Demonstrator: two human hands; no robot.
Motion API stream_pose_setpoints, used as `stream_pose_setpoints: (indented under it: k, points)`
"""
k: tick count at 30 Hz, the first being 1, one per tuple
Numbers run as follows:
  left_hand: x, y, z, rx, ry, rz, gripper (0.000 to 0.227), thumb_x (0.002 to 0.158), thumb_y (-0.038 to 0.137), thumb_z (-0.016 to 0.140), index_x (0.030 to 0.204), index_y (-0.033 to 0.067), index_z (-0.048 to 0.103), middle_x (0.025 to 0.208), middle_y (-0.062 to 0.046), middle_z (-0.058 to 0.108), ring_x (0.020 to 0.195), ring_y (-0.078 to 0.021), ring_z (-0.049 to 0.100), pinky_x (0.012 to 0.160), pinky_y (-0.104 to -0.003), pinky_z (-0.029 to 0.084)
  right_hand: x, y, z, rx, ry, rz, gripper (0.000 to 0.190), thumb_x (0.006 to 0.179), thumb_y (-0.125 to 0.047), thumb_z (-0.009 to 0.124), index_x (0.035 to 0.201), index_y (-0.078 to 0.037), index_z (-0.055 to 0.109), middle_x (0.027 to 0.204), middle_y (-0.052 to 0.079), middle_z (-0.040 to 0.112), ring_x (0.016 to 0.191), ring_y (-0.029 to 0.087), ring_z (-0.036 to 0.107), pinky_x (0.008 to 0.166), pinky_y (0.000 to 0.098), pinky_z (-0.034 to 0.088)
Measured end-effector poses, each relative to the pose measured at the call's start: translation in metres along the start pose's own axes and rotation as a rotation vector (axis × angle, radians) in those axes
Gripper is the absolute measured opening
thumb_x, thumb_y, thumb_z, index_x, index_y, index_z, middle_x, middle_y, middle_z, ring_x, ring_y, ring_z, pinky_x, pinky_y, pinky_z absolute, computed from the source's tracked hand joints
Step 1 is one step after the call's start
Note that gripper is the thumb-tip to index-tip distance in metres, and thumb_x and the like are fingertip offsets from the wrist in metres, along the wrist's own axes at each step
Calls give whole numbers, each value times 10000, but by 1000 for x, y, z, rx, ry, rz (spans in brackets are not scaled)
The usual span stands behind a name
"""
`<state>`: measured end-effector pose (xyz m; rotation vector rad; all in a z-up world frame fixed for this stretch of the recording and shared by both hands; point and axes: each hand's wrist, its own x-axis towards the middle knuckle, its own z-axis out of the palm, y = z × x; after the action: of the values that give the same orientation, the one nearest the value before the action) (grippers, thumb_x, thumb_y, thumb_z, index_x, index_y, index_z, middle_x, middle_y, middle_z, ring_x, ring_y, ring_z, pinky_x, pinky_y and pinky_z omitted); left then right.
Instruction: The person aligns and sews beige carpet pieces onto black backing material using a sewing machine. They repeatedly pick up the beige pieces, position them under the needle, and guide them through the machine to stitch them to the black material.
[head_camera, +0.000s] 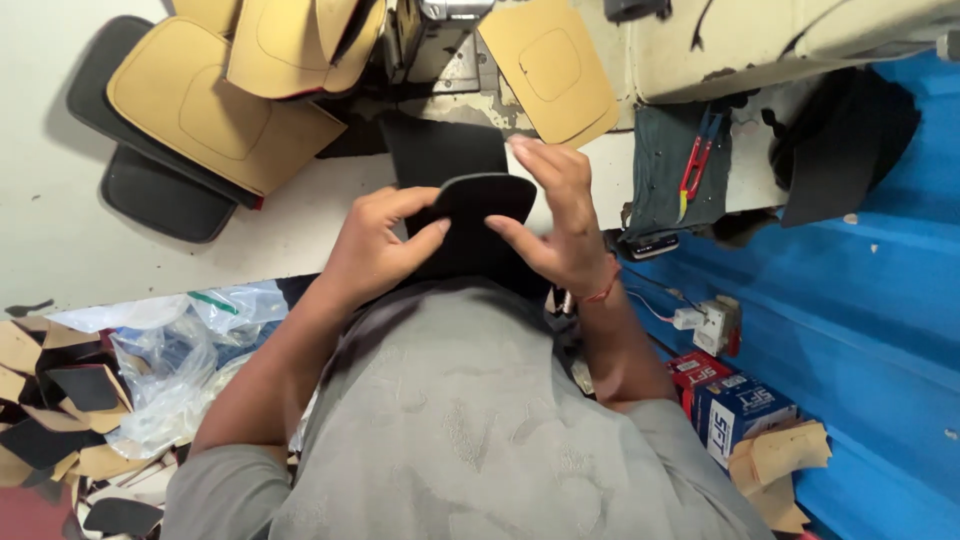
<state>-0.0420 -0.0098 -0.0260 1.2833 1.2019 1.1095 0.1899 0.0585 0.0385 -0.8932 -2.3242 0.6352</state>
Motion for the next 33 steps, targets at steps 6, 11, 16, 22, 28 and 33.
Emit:
stream_pose_setpoints:
  k: [6, 11, 16, 22, 28, 33]
  points:
    - [1, 7, 2, 101, 35, 46, 274, 1002, 231, 667, 1213, 69, 736, 994, -103, 756, 834, -236, 653, 795, -336, 495, -21, 22, -23, 312, -105, 402, 210, 1002, 15, 741, 1196, -58, 706, 989, 87, 724, 879, 200, 688, 843, 323, 550]
    - [-5, -6, -2, 90, 67, 54, 358, 1075, 309, 558, 1282, 62, 714, 984, -104, 741, 822, -235, 614, 805, -353, 481, -38, 41, -8, 1148, 461, 565, 174, 996, 15, 642, 1149, -67, 645, 1063, 79, 724, 919, 162, 703, 772, 294, 570]
    - [-4, -42, 12, 58, 21, -50, 413, 1094, 384, 578, 1094, -22, 649, 892, -177, 669, 800, -292, 584, 739, -383, 483, -42, 12, 50, 1063, 184, 872, 215, 976, -110, 650, 1162, -4, 640, 925, 75, 718, 724, 150, 712, 551, 256, 550]
    - [8, 1, 0, 493, 99, -302, 460, 933, 448, 694, 937, -10, 648, 690, -239, 651, 629, -405, 644, 561, -484, 478, -52, 12, 77, 954, -69, 925, 244, 1041, -208, 616, 1059, 30, 666, 873, 79, 748, 665, 136, 710, 521, 229, 489]
    - [7, -3, -7, 736, 169, -263, 280, 964, 376, 701, 996, 101, 737, 761, -225, 681, 735, -448, 661, 641, -530, 496, -23, 1, 52, 755, -362, 874, 264, 1022, -253, 631, 1074, 0, 681, 799, 51, 698, 604, 110, 648, 530, 240, 523]
    - [5, -2, -8, 1087, 389, 91, 151, 907, 227, 815, 1012, 127, 772, 1251, -236, 590, 1207, -425, 509, 991, -502, 428, -13, 42, 39, 45, 17, 729, 338, 950, -260, 726, 1190, -25, 706, 885, 109, 720, 730, 227, 685, 693, 328, 555]
